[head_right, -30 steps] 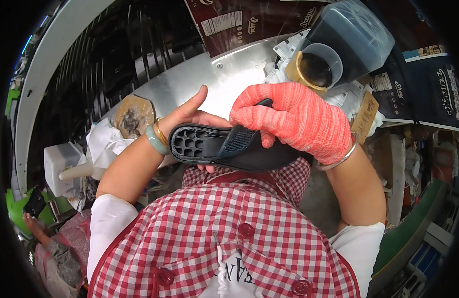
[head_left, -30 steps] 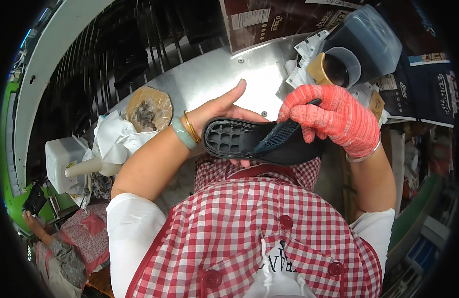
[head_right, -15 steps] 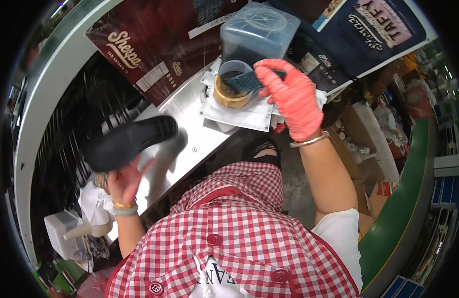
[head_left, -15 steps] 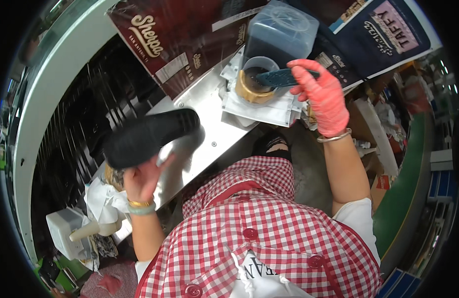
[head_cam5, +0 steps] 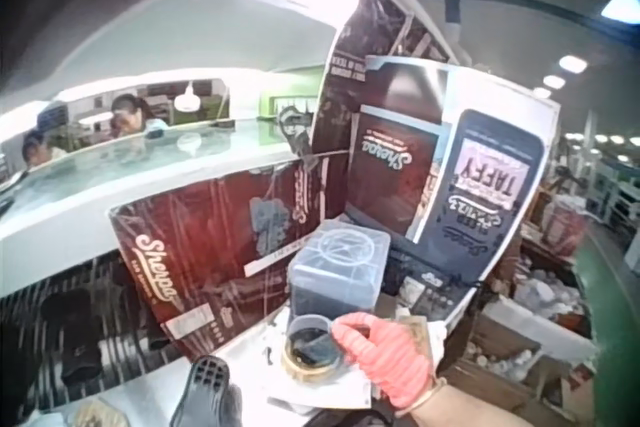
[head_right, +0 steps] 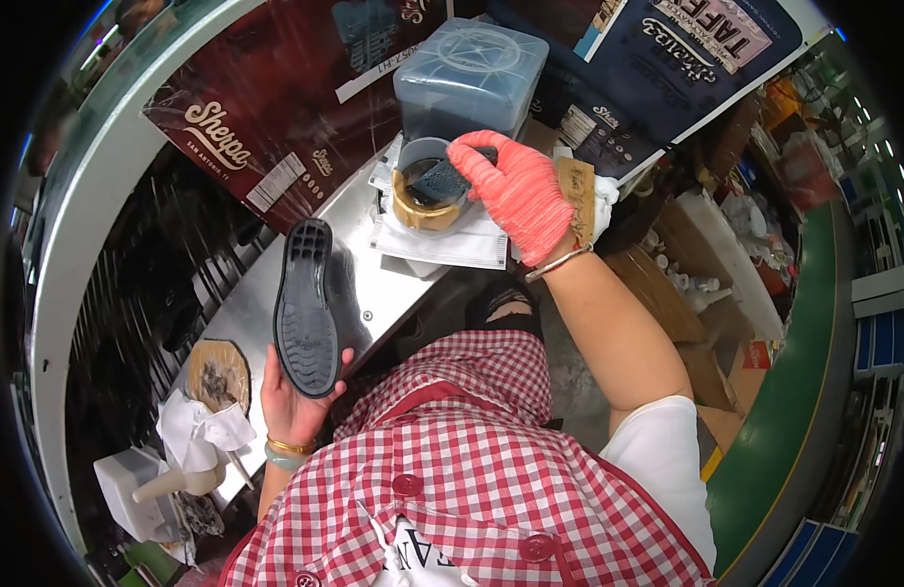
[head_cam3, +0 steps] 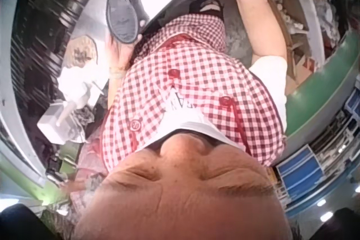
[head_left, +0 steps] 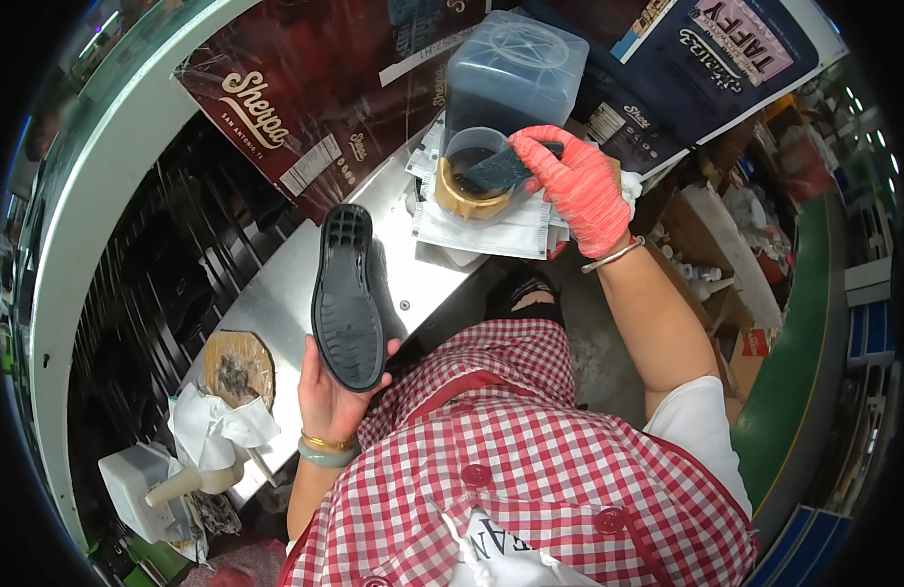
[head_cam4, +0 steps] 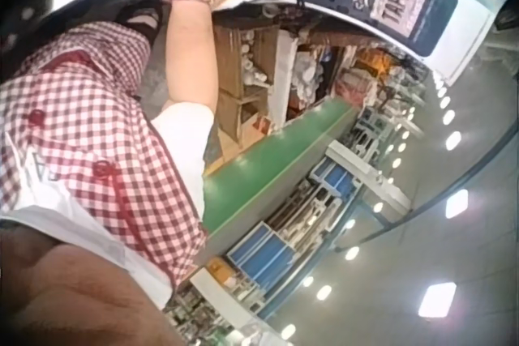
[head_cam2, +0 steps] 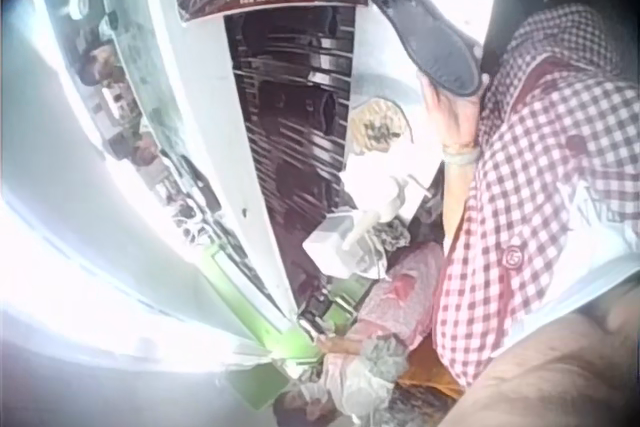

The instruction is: The person cleans the soles of black slippers using a blue brush and a dark liquid solution. They repeatedly dip the brush into a container and scrub the slipper soles, occasionally placing the slippers on a nearby conveyor belt. The person also handles a stack of white face masks and a cardboard box during the process.

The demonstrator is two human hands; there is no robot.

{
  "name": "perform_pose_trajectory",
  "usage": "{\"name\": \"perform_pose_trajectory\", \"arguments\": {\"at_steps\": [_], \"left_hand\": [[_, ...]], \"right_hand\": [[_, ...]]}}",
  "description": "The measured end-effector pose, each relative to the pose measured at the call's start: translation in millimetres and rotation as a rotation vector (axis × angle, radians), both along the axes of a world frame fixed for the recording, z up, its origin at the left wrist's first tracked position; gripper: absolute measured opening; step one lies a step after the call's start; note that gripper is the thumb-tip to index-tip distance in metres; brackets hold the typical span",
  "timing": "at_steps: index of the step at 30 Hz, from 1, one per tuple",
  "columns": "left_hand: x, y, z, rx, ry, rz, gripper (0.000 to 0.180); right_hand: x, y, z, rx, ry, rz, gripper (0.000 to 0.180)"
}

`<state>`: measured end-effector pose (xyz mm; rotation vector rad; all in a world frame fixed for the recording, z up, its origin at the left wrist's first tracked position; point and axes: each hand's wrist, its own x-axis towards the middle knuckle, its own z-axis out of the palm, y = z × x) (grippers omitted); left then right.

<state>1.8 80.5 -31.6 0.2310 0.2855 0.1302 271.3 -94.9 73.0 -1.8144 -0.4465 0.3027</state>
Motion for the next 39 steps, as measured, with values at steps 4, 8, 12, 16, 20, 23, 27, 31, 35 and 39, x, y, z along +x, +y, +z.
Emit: {"name": "perform_pose_trajectory", "arguments": {"at_steps": [4,8,12,16,20,23,27,31,35,39], "left_hand": [[23.5,-2.0,9.1,0.014,-0.084,-0.043,0.057],[40.0,-2.1,8.8,-0.061,-0.152,-0.064,0.058],[48.7,-7.2,12.2,-0.075,-0.256,-0.049,0.062],[53.2,-15.0,21.7,0.026,-0.292,-0.049,0.067],[48.6,-20.1,24.7,0.049,-0.341,-0.009,0.068],[48.6,-24.6,27.7,0.176,-0.194,0.011,0.071],[47.6,-26.2,25.3,0.210,-0.249,-0.037,0.074],[46.0,-30.9,29.7,0.282,-0.222,-0.064,0.079],[44.3,-32.4,35.2,0.341,-0.235,-0.098,0.083],[41.8,-31.9,33.4,0.369,-0.236,-0.128,0.085]], "right_hand": [[5.4,-3.4,-7.8,0.002,0.013,0.005,0.029],[13.0,-20.3,-24.8,0.262,0.256,-0.001,0.027],[-48.8,-1.9,-2.0,0.415,0.336,0.102,0.026],[-92.3,17.0,6.7,0.484,0.328,0.183,0.025],[-103.7,26.8,-3.3,0.525,0.357,0.244,0.025],[-107.9,28.6,-6.2,0.487,0.350,0.237,0.024],[-112.9,27.7,-11.2,0.513,0.288,0.192,0.020],[-111.4,31.6,-11.7,0.554,0.211,0.140,0.018],[-102.8,35.4,-4.8,0.600,0.162,0.127,0.017],[-91.2,35.7,4.7,0.572,0.120,0.137,0.016]]}}
